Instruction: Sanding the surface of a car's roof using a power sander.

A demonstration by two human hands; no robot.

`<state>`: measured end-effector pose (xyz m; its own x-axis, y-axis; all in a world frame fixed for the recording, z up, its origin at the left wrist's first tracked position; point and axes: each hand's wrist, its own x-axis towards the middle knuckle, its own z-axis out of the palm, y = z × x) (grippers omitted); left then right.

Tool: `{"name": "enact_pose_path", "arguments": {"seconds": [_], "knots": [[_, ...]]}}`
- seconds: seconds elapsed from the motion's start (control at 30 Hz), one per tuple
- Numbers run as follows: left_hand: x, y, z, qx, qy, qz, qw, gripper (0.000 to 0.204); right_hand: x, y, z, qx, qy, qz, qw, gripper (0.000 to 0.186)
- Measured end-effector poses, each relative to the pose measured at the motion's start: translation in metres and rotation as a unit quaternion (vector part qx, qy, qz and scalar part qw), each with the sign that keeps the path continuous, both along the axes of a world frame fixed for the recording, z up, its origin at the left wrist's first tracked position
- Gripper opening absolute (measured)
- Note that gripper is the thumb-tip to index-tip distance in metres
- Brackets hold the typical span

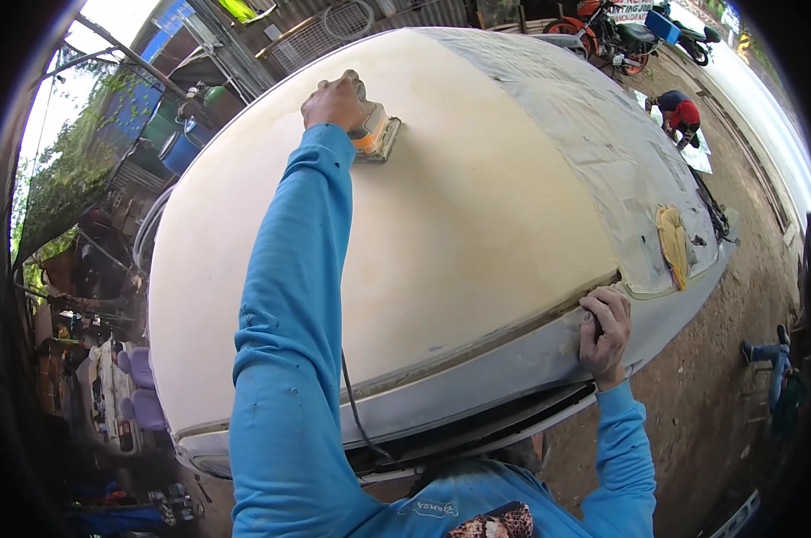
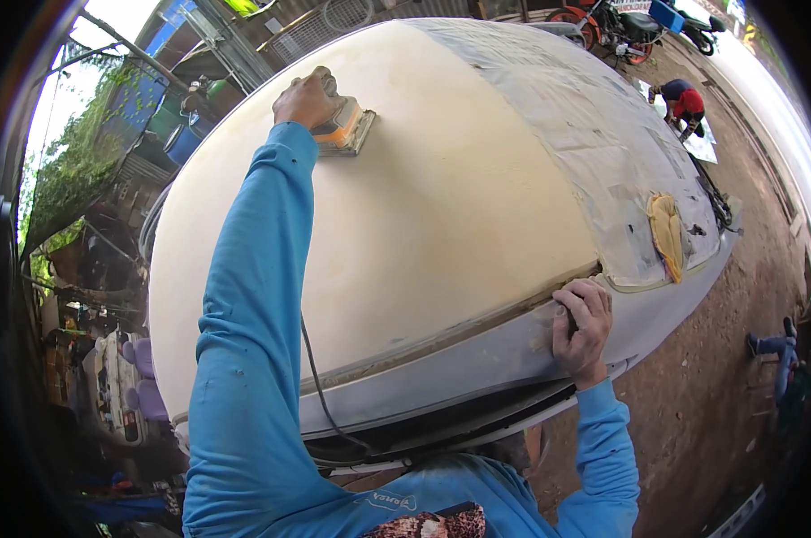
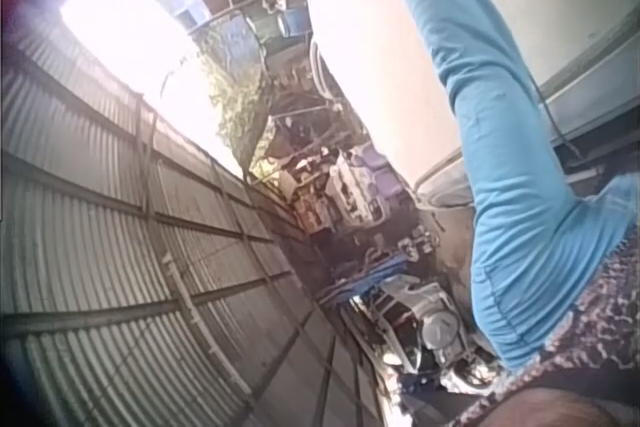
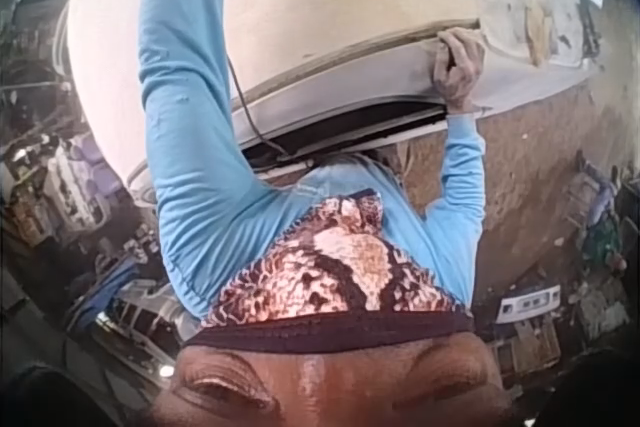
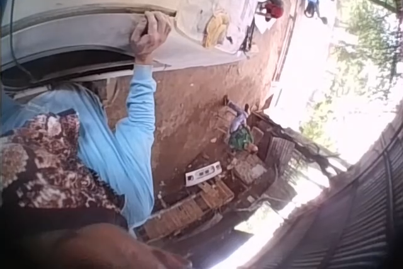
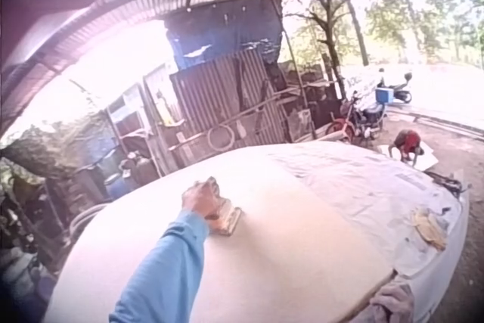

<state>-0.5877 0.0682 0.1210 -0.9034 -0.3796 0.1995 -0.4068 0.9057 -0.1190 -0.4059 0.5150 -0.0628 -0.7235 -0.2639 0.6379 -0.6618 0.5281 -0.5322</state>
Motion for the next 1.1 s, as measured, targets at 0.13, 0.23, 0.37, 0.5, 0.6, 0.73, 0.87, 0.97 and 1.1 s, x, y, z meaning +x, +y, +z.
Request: {"name": "enact_pose_path", "arguments": {"seconds": [0.13, 0.23, 0.37, 0.5, 0.6, 0.73, 0.87, 0.97, 1.1], "knots": [[0.017, 0.001, 0.002, 0.012, -0.005, 0.008, 1.000, 0.065, 0.000, -0.001, -0.001, -0.011, 0.003, -0.002, 1.000, 0.019], [0.029, 0.010, 0.002, 0.019, -0.001, -0.007, 1.000, 0.065, 0.001, -0.002, -0.001, -0.019, 0.005, -0.001, 1.000, 0.019], [0.033, 0.034, 0.003, 0.026, -0.001, -0.050, 0.998, 0.066, 0.002, -0.004, -0.001, -0.011, 0.002, -0.003, 1.000, 0.019], [0.016, 0.066, -0.003, 0.031, -0.006, -0.093, 0.995, 0.068, 0.002, -0.004, 0.000, -0.009, -0.002, -0.010, 1.000, 0.018], [-0.003, 0.082, -0.008, 0.026, 0.001, -0.117, 0.993, 0.070, 0.002, -0.003, 0.001, -0.001, -0.006, -0.015, 1.000, 0.018], [-0.030, 0.090, -0.011, 0.009, 0.004, -0.122, 0.992, 0.070, 0.000, -0.002, 0.003, -0.001, -0.003, -0.014, 1.000, 0.021], [-0.044, 0.083, -0.012, 0.000, 0.003, -0.113, 0.994, 0.071, 0.000, -0.002, 0.003, 0.001, -0.013, -0.013, 1.000, 0.023], [-0.048, 0.073, -0.011, 0.003, 0.011, -0.096, 0.995, 0.070, -0.001, -0.002, 0.002, 0.003, -0.011, -0.012, 1.000, 0.023], [-0.046, 0.057, -0.007, 0.006, -0.008, -0.068, 0.998, 0.069, -0.001, -0.001, 0.001, 0.003, -0.013, -0.010, 1.000, 0.023]]}}
